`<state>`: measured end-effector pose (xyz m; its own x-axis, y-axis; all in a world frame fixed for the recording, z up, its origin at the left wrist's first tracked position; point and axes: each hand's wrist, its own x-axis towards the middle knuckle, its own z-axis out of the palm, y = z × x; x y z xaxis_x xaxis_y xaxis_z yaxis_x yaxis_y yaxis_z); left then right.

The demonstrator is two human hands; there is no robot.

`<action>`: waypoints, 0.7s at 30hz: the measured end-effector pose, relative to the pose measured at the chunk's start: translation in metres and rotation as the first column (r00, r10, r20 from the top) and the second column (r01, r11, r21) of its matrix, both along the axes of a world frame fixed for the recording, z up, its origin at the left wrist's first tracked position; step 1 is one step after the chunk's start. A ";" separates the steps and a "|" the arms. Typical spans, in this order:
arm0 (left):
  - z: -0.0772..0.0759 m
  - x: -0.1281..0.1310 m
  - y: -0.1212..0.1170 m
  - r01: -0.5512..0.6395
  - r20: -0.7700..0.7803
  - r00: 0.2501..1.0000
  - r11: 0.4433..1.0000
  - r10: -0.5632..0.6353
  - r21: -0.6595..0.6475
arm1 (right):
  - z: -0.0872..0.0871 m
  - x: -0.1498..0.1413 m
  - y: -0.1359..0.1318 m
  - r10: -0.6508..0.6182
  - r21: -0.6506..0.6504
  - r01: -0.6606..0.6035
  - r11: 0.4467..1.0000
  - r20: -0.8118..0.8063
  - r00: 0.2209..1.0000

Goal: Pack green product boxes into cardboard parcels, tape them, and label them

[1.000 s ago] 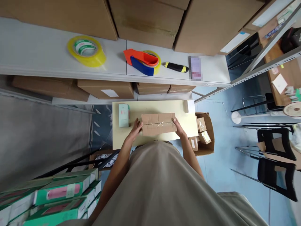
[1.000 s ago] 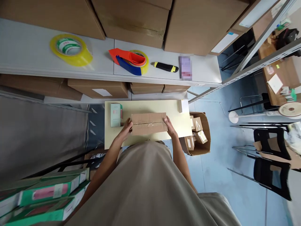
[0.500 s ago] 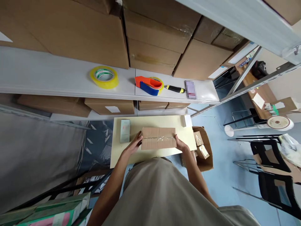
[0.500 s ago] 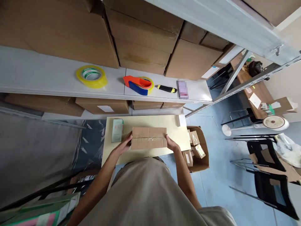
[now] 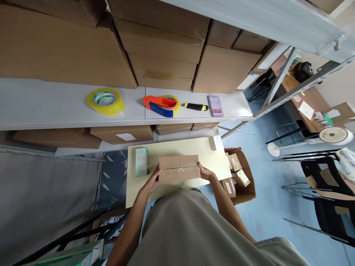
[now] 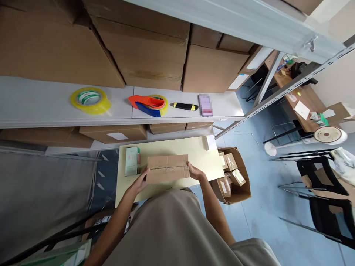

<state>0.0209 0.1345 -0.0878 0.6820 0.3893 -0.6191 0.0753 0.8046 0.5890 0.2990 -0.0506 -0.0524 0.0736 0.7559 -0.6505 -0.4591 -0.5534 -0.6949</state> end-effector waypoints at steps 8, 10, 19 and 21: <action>-0.010 0.011 0.012 0.007 -0.055 0.998 0.997 -0.011 -0.079 | -0.012 0.023 0.017 0.069 0.036 -0.065 0.997 -0.102 0.992; -0.008 0.010 0.010 -0.012 -0.053 0.999 0.998 0.009 -0.059 | -0.013 0.026 0.015 0.083 0.075 -0.075 0.994 -0.112 0.990; 0.008 0.004 -0.007 -0.024 -0.125 0.992 0.997 0.015 -0.070 | -0.025 0.013 0.004 0.000 0.091 0.003 0.996 -0.033 0.999; 0.012 0.005 -0.009 -0.040 -0.138 0.990 0.998 0.035 -0.038 | -0.026 0.010 0.003 -0.007 0.113 0.008 0.994 -0.014 1.000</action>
<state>0.0262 0.1254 -0.0759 0.5748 0.3859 -0.7216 0.1224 0.8314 0.5421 0.3095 -0.0471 -0.0786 0.0712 0.8241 -0.5619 -0.4729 -0.4681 -0.7465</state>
